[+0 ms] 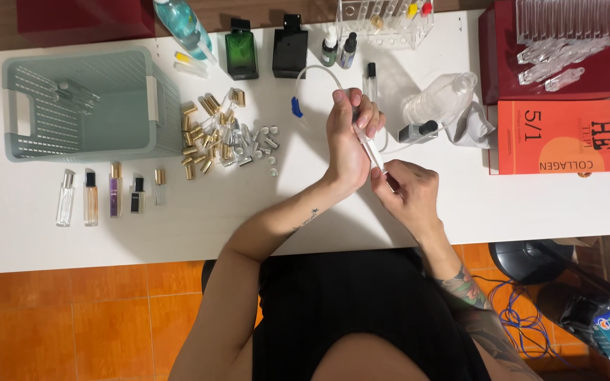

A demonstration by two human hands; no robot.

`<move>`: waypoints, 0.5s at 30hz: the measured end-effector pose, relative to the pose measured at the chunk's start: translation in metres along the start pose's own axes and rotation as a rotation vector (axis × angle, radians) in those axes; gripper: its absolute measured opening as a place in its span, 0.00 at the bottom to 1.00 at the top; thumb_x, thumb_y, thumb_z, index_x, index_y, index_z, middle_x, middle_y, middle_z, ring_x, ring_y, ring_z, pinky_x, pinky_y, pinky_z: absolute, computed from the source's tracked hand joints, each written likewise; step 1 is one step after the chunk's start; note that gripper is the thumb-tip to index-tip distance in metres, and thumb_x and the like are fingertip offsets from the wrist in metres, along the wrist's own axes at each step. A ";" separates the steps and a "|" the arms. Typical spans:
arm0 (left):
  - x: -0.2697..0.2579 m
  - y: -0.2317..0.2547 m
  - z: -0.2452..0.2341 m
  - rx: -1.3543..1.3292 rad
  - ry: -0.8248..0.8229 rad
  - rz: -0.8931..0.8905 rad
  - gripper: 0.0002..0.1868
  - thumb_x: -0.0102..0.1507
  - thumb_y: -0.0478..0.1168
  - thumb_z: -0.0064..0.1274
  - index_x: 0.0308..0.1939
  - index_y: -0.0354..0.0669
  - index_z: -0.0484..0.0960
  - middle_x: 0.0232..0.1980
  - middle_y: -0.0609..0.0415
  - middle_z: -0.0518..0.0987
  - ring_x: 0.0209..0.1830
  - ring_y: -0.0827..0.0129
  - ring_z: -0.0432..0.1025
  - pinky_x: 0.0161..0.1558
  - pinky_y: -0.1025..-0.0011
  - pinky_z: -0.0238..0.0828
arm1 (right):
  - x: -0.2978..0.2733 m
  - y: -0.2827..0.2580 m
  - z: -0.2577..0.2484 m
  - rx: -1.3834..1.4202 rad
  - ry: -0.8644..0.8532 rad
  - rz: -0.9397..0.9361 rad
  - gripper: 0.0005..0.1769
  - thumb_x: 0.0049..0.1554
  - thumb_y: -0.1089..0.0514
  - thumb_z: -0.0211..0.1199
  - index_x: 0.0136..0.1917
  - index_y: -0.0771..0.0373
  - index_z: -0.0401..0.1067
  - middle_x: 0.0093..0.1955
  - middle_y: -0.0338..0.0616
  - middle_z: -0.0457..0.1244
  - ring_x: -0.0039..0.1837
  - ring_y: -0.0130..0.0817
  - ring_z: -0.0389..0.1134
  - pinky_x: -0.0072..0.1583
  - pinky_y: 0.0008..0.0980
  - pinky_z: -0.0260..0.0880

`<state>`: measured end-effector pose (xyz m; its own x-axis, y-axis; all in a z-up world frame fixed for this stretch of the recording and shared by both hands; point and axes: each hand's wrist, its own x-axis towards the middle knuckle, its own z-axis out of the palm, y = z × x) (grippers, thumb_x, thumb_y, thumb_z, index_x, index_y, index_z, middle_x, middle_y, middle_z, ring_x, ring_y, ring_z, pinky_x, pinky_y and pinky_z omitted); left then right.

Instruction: The recorder is decanting fragrance from a larger container into smaller vials using a syringe and tubing.

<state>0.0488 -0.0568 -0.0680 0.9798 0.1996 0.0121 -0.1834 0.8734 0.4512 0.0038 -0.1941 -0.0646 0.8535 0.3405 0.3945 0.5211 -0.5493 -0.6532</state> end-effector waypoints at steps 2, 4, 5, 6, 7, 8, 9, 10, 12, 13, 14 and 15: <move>0.000 0.001 0.000 -0.011 -0.007 0.000 0.23 0.75 0.61 0.37 0.41 0.47 0.61 0.28 0.63 0.58 0.28 0.75 0.52 0.40 0.72 0.54 | -0.004 -0.001 -0.001 0.008 0.007 0.005 0.12 0.57 0.62 0.67 0.35 0.66 0.69 0.25 0.41 0.54 0.27 0.31 0.54 0.33 0.32 0.54; -0.001 0.001 0.000 -0.021 -0.016 0.002 0.23 0.75 0.62 0.37 0.40 0.47 0.61 0.28 0.63 0.57 0.27 0.75 0.52 0.39 0.72 0.53 | -0.008 -0.002 -0.001 0.016 0.017 0.008 0.12 0.57 0.62 0.67 0.35 0.66 0.69 0.25 0.41 0.54 0.27 0.31 0.54 0.33 0.32 0.54; 0.000 0.002 0.000 -0.021 -0.023 -0.001 0.23 0.75 0.61 0.38 0.40 0.47 0.61 0.28 0.63 0.57 0.27 0.75 0.52 0.39 0.73 0.52 | -0.009 -0.001 -0.001 0.015 0.018 0.006 0.12 0.57 0.62 0.68 0.35 0.66 0.69 0.25 0.40 0.54 0.27 0.31 0.54 0.33 0.32 0.53; 0.000 0.002 0.000 -0.020 -0.029 -0.003 0.23 0.75 0.61 0.38 0.40 0.47 0.61 0.28 0.63 0.57 0.27 0.76 0.51 0.38 0.73 0.52 | -0.011 0.000 -0.001 0.015 0.020 0.005 0.12 0.57 0.62 0.68 0.35 0.66 0.69 0.24 0.40 0.53 0.26 0.30 0.54 0.33 0.32 0.53; 0.000 0.003 0.000 -0.019 -0.025 -0.007 0.23 0.75 0.61 0.38 0.40 0.47 0.61 0.28 0.63 0.57 0.27 0.76 0.51 0.38 0.73 0.52 | -0.012 0.000 -0.002 0.016 0.018 0.011 0.12 0.57 0.62 0.68 0.35 0.66 0.69 0.24 0.40 0.53 0.26 0.30 0.54 0.33 0.32 0.53; 0.000 0.004 0.001 -0.009 -0.029 -0.003 0.23 0.75 0.61 0.38 0.40 0.47 0.61 0.28 0.63 0.57 0.27 0.76 0.51 0.38 0.73 0.51 | -0.013 0.001 -0.002 0.024 0.017 0.009 0.12 0.57 0.62 0.68 0.35 0.66 0.69 0.25 0.40 0.54 0.27 0.30 0.54 0.33 0.32 0.53; 0.000 0.005 0.001 0.002 -0.034 0.002 0.23 0.75 0.61 0.38 0.39 0.47 0.61 0.29 0.63 0.57 0.27 0.76 0.51 0.37 0.73 0.50 | -0.015 0.001 -0.002 0.032 0.017 0.007 0.12 0.57 0.62 0.67 0.35 0.66 0.68 0.25 0.40 0.54 0.27 0.29 0.54 0.33 0.31 0.53; -0.002 0.006 0.002 0.003 -0.029 -0.003 0.23 0.75 0.61 0.38 0.39 0.47 0.61 0.29 0.63 0.57 0.27 0.76 0.51 0.37 0.73 0.50 | -0.018 0.001 -0.002 0.033 0.015 0.013 0.12 0.57 0.62 0.67 0.35 0.66 0.68 0.25 0.40 0.54 0.27 0.29 0.54 0.33 0.31 0.53; -0.001 0.008 0.004 0.028 -0.033 0.007 0.24 0.75 0.62 0.38 0.39 0.47 0.61 0.29 0.62 0.57 0.27 0.75 0.51 0.37 0.73 0.50 | -0.021 0.003 -0.001 0.041 0.020 0.020 0.12 0.57 0.63 0.67 0.34 0.65 0.68 0.25 0.39 0.53 0.27 0.30 0.54 0.33 0.32 0.52; -0.001 0.009 0.004 0.029 -0.033 0.002 0.24 0.75 0.62 0.38 0.39 0.47 0.61 0.29 0.62 0.57 0.27 0.75 0.51 0.37 0.73 0.50 | -0.021 0.001 -0.002 0.041 0.021 0.025 0.12 0.57 0.63 0.67 0.34 0.65 0.68 0.25 0.39 0.53 0.27 0.30 0.54 0.33 0.32 0.52; -0.001 0.009 0.004 0.033 -0.035 0.003 0.24 0.75 0.62 0.38 0.39 0.47 0.61 0.29 0.63 0.57 0.27 0.75 0.51 0.37 0.73 0.50 | -0.021 0.000 -0.003 0.043 0.022 0.021 0.12 0.57 0.63 0.67 0.34 0.65 0.68 0.25 0.39 0.53 0.27 0.30 0.54 0.33 0.32 0.53; -0.002 0.010 0.004 0.037 -0.036 0.004 0.24 0.75 0.62 0.37 0.40 0.47 0.61 0.29 0.63 0.56 0.27 0.75 0.51 0.37 0.73 0.50 | -0.021 -0.001 -0.004 0.046 0.021 0.018 0.12 0.57 0.63 0.67 0.34 0.65 0.68 0.25 0.39 0.53 0.27 0.30 0.54 0.33 0.31 0.53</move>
<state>0.0454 -0.0508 -0.0597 0.9815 0.1859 0.0460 -0.1847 0.8554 0.4839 -0.0150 -0.2038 -0.0698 0.8630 0.3145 0.3953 0.5050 -0.5194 -0.6893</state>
